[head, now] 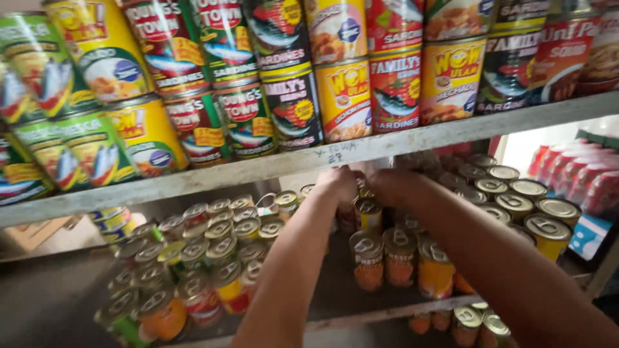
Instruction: Organizing and stocking various canned food items on shelves in a grocery store.
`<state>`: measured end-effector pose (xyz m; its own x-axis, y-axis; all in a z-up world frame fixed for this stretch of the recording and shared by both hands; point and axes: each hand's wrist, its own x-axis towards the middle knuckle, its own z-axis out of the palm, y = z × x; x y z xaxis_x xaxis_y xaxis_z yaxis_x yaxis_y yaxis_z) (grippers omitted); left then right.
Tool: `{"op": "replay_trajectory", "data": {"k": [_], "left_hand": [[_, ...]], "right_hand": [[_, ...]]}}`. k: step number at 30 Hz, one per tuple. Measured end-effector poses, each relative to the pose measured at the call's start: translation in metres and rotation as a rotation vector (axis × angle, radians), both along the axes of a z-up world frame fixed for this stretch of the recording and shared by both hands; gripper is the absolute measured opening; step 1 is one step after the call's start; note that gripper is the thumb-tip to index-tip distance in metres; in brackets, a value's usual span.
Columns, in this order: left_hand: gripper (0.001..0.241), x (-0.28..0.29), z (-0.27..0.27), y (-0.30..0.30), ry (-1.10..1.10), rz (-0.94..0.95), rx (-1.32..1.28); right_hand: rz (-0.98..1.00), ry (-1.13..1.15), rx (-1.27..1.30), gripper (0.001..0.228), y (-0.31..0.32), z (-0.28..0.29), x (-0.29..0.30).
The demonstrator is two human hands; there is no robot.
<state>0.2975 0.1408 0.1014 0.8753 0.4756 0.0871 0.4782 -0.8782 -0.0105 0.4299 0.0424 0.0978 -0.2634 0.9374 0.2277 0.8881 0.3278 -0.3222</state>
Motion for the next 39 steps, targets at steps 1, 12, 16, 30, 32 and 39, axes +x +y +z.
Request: {"op": "replay_trajectory", "data": {"k": [1,12,16,30,32,39], "left_hand": [[0.052,0.007,-0.009,0.005,-0.031,-0.029,-0.003],[0.051,0.033,-0.037,0.042,-0.171,-0.071,-0.436],[0.045,0.009,-0.017,0.022,-0.046,0.099,-0.336],[0.055,-0.049,0.0,0.035,0.011,0.251,-0.294],[0.049,-0.055,-0.013,0.063,0.046,0.349,-0.287],[0.044,-0.066,-0.014,0.07,0.033,0.301,-0.235]], "right_hand": [[-0.107,-0.135,-0.026,0.036,-0.003,-0.003,0.001],[-0.598,-0.585,-0.09,0.033,0.021,-0.042,0.04],[-0.565,-0.559,-0.145,0.036,0.031,-0.047,0.039],[-0.515,-0.76,-0.229,0.031,0.006,-0.006,0.008],[-0.541,-0.715,-0.091,0.035,0.001,-0.005,0.003],[-0.571,-0.599,0.201,0.045,-0.011,0.027,-0.027]]}}
